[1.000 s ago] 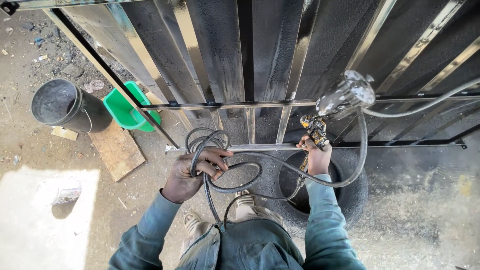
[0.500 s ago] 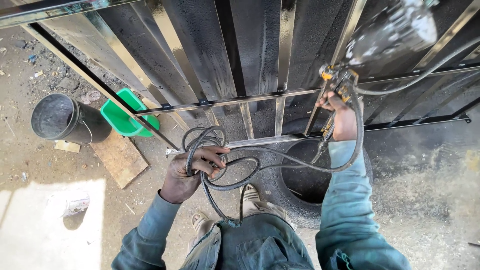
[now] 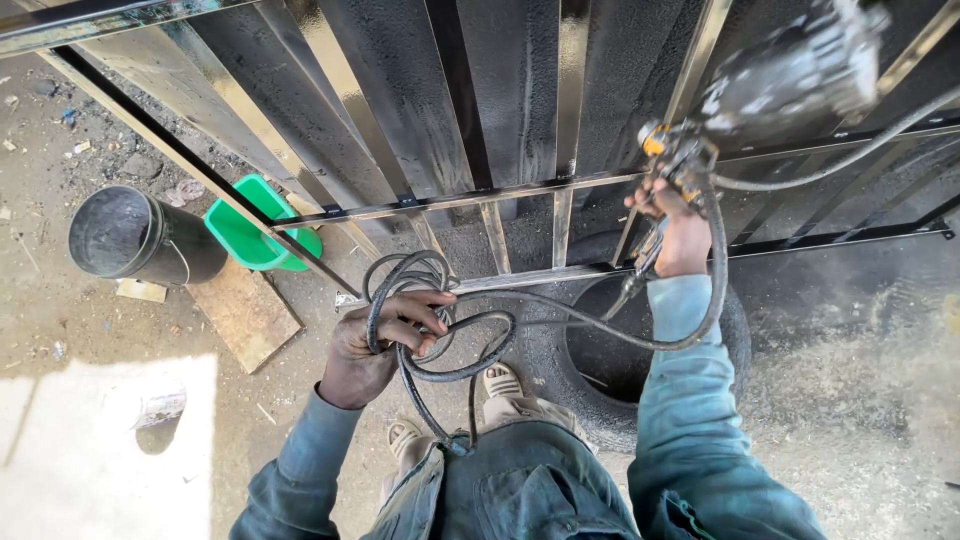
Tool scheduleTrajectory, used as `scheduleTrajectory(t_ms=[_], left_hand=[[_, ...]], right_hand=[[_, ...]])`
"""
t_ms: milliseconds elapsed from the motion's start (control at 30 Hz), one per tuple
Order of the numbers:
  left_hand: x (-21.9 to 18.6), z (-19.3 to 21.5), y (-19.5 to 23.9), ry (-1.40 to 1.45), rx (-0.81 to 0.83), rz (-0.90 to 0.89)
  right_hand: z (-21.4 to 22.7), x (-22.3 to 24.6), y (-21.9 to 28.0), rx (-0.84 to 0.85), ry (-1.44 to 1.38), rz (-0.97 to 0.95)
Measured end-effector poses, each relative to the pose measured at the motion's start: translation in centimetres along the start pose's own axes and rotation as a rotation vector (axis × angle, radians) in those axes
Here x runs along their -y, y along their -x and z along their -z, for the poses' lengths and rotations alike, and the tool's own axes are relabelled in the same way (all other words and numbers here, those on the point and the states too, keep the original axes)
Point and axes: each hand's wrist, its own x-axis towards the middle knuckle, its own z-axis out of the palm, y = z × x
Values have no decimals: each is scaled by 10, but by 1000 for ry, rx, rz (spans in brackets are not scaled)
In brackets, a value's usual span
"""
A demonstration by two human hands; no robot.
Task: Spray painting a black metal gate using a pneumatic spray gun while managing the air hose.
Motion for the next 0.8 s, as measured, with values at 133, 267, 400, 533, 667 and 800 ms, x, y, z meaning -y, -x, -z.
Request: scheduleTrajectory(t_ms=[133,267,400,533,667,800], left_hand=[[1,2,1,-7,-2,19],[5,3,3,-9,-18,15],[8,2,2,-13,-28,15],[6,3,2,-30,-22,19],[6,5,1,-8,-17,26],[8,6,2,2,-17,16]], right_hand=[[32,-74,-4,-90,-48,-18],[47,-112,5,-199,-90,-110],[60,-134,12,-222,-55,-167],[66,-136,10,-198,-65,-181],[67,-142,3,-219,-73,-106],[64,-135,6,-225,-66,-104]])
